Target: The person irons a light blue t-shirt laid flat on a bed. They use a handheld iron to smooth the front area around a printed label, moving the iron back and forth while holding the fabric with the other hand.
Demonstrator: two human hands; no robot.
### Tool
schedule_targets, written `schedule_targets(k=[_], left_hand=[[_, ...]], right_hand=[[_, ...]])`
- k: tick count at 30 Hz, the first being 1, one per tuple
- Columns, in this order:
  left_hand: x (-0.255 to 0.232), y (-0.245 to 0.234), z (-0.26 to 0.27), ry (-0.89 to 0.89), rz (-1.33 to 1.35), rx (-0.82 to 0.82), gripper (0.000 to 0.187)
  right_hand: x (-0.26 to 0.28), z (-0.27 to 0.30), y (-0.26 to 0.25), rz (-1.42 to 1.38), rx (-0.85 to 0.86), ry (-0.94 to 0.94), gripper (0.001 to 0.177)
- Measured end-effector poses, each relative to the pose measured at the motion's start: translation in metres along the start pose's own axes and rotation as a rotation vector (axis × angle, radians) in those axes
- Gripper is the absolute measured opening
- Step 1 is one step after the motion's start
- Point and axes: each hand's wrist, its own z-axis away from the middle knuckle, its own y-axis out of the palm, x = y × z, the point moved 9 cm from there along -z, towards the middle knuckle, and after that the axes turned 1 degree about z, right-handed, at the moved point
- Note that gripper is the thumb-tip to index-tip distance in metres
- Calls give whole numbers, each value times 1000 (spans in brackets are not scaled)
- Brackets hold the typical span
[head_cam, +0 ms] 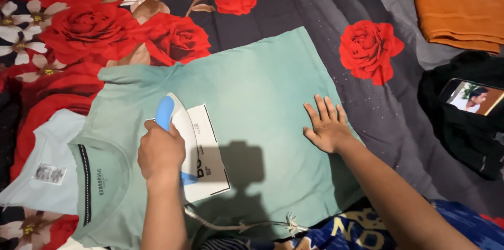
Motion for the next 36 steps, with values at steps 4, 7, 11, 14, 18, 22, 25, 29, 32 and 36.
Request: schedule_targets(k=[4,7,11,14,18,22,25,29,32,36], left_hand=[[12,-3,-11,-33,-19,-81,42],[20,-14,-15,-39,-3,-134,43],[24,-27,-12,-38,-1,-175,42],[23,-34,-2,-55,36,-146,42],[28,-54,10,-90,112,-154,44],[23,-58,12,-38,143,-150,45],[13,-41,11,18,181,-100,42],[10,-7,2,-31,105,-8,43],[15,6,1,-88,29,57,42],[19,1,-2,-78,19,21,41]], right_hand=[[-4,-4,12,25,-5,-29,83],[-7,-10,13,39,-59,-47,83],[-9,-13,17,35,-75,-36,83],[-11,-13,19,42,-68,-25,83],[-12,-13,21,29,-66,-27,83],[-11,-12,18,21,-69,-20,81],[-9,-10,16,22,-75,-21,82],[-11,-11,15,26,-91,-20,82],[-10,-9,16,40,-91,-26,83],[-9,-8,13,61,-122,-27,81]])
